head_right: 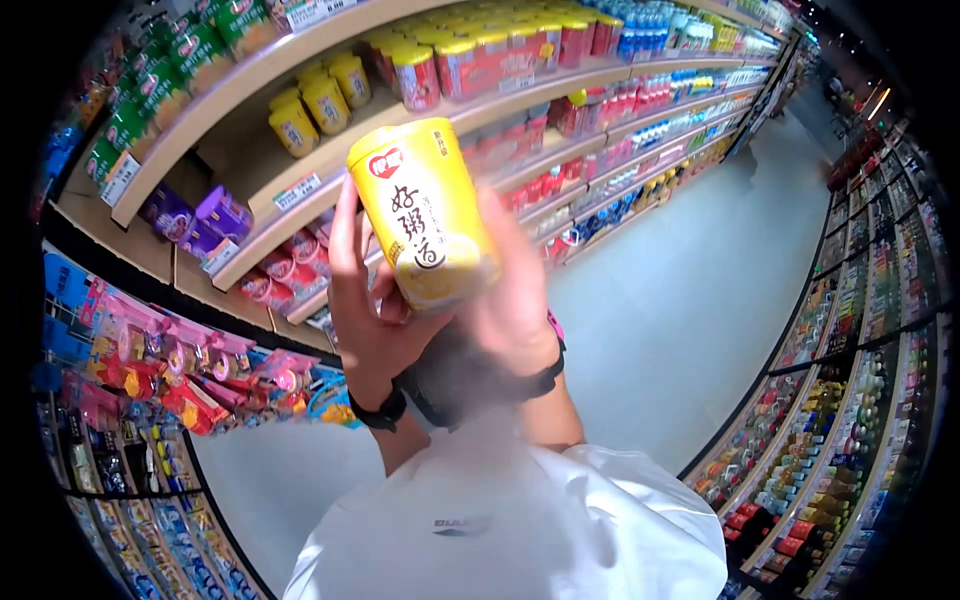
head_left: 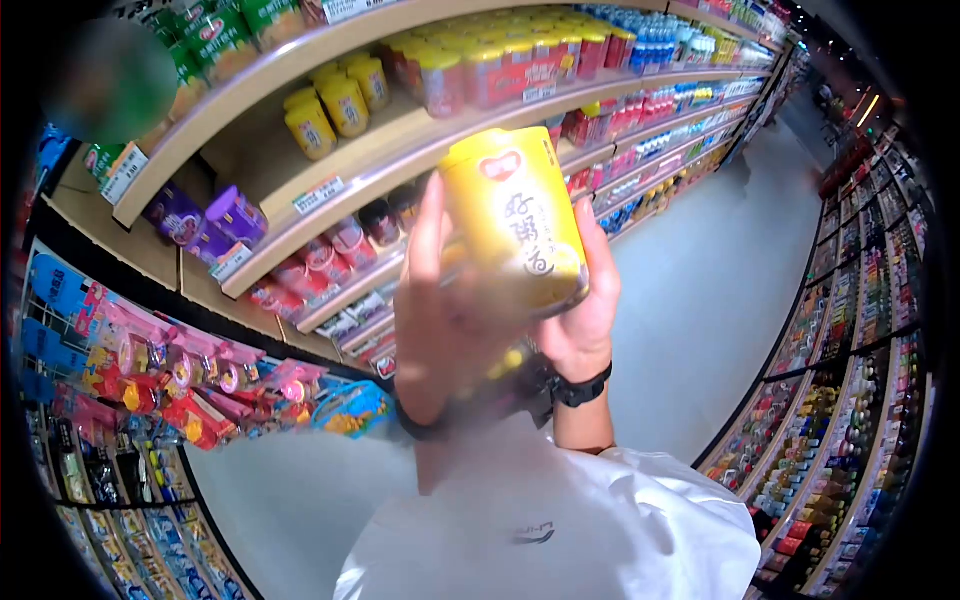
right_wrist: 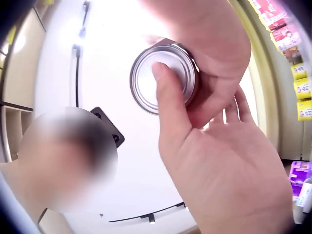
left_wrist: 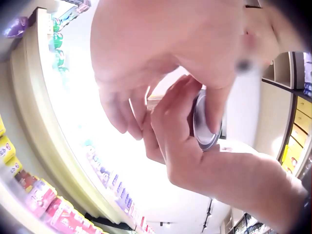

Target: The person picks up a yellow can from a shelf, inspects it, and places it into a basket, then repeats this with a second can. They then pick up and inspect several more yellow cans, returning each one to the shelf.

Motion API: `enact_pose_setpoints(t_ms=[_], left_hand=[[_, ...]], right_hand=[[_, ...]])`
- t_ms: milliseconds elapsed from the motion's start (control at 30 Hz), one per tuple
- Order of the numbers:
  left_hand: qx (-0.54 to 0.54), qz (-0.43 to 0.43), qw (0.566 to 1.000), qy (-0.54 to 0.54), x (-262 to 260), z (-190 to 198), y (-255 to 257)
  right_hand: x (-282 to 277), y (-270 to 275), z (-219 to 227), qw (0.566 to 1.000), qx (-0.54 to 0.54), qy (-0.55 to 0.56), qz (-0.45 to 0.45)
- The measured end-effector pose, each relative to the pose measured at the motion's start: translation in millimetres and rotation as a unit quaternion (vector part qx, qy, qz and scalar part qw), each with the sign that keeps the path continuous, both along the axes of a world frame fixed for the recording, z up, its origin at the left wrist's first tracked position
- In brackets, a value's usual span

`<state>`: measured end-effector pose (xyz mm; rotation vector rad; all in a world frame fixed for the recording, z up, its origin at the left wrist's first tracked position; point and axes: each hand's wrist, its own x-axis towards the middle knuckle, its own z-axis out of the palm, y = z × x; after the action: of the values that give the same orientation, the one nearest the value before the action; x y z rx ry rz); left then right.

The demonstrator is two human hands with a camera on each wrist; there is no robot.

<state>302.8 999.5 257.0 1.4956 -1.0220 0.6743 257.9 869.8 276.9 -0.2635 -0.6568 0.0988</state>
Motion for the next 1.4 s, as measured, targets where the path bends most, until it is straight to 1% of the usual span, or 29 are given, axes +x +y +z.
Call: enact_pose_setpoints(t_ms=[67,100,167,233,267,300,333,367,400,433,533,567,600,667,733,767,800,867,900,1000,1033,1133,1167,1200,1233,1267,1300,1333,1400], left_hand=[[0.050,0.059,0.996,0.045,-13,9,8],[0.074,0.107,0.991,-0.015,-17,10,8],[0.098,0.126,0.985,0.061,-34,9,17],[0.077,0.171,0.982,0.006,-37,14,14],[0.045,0.150,0.988,0.015,-39,16,14],[0.026,0.146,0.988,0.033,-41,16,13],[0.006,0.142,0.989,0.050,-44,16,13],[-0.002,0.157,0.985,0.071,-46,14,10],[-0.012,0.171,0.981,0.088,-46,15,8],[0.003,0.164,0.979,0.123,-50,20,9],[0.033,0.159,0.986,0.040,-52,18,18],[0.038,0.163,0.986,0.018,-53,16,20],[0.048,0.185,0.982,-0.006,-49,14,22],[0.048,0.176,0.983,0.026,-52,17,20],[0.046,0.170,0.983,0.045,-52,19,19],[0.045,0.169,0.983,0.049,-51,19,19],[0.045,0.170,0.983,0.055,-51,19,18],[0.019,0.146,0.984,0.096,-51,18,11],[-0.008,0.121,0.984,0.130,-49,18,6],[-0.068,0.043,0.964,0.255,-44,22,-1],[-0.082,0.028,0.960,0.267,-42,21,-1],[-0.089,0.010,0.964,0.249,-39,17,-5],[-0.081,0.015,0.969,0.232,-35,11,-6],[-0.074,0.020,0.974,0.213,-32,6,-6],[-0.043,0.046,0.986,0.156,-31,4,-5],[-0.055,0.041,0.991,0.117,-30,0,-8],[-0.068,0.036,0.994,0.077,-28,-3,-10],[-0.081,0.034,0.995,0.037,-28,-5,-11],[-0.028,0.097,0.995,0.006,-33,-1,-8]], right_hand=[[-10,7,5,0.999,-0.004,-0.014,-0.040],[-16,11,3,0.998,-0.007,-0.011,-0.066],[-24,16,-5,0.993,-0.029,-0.003,-0.114],[-25,16,-9,0.984,-0.067,0.029,-0.163],[-26,16,-10,0.977,-0.088,0.052,-0.187],[-26,16,-9,0.967,-0.111,0.083,-0.212],[-24,18,-7,0.956,-0.131,0.110,-0.237],[-27,19,0,0.938,-0.184,0.137,-0.261],[-26,15,-2,0.925,-0.219,0.117,-0.288],[-25,11,-4,0.909,-0.252,0.097,-0.316],[-33,23,5,0.867,-0.300,0.136,-0.373],[-32,26,8,0.855,-0.306,0.128,-0.400],[-32,28,12,0.842,-0.311,0.123,-0.423],[-32,32,20,0.813,-0.322,0.116,-0.471],[-23,39,27,0.762,-0.308,0.058,-0.566],[-22,35,24,0.771,-0.310,0.042,-0.556],[-22,32,24,0.771,-0.324,0.031,-0.547],[-22,24,26,0.769,-0.357,0.011,-0.530],[-22,21,26,0.795,-0.356,0.017,-0.491],[-26,20,24,0.802,-0.378,0.017,-0.462],[-22,18,21,0.790,-0.397,0.015,-0.467],[-24,12,22,0.812,-0.389,0.033,-0.435],[-21,10,17,0.803,-0.397,0.044,-0.442],[-21,9,15,0.810,-0.388,0.052,-0.437],[-21,8,14,0.817,-0.378,0.060,-0.432],[-22,7,13,0.823,-0.368,0.066,-0.426],[-26,8,19,0.845,-0.347,0.098,-0.394],[-27,7,18,0.844,-0.349,0.101,-0.396],[-27,7,16,0.843,-0.353,0.105,-0.393]])
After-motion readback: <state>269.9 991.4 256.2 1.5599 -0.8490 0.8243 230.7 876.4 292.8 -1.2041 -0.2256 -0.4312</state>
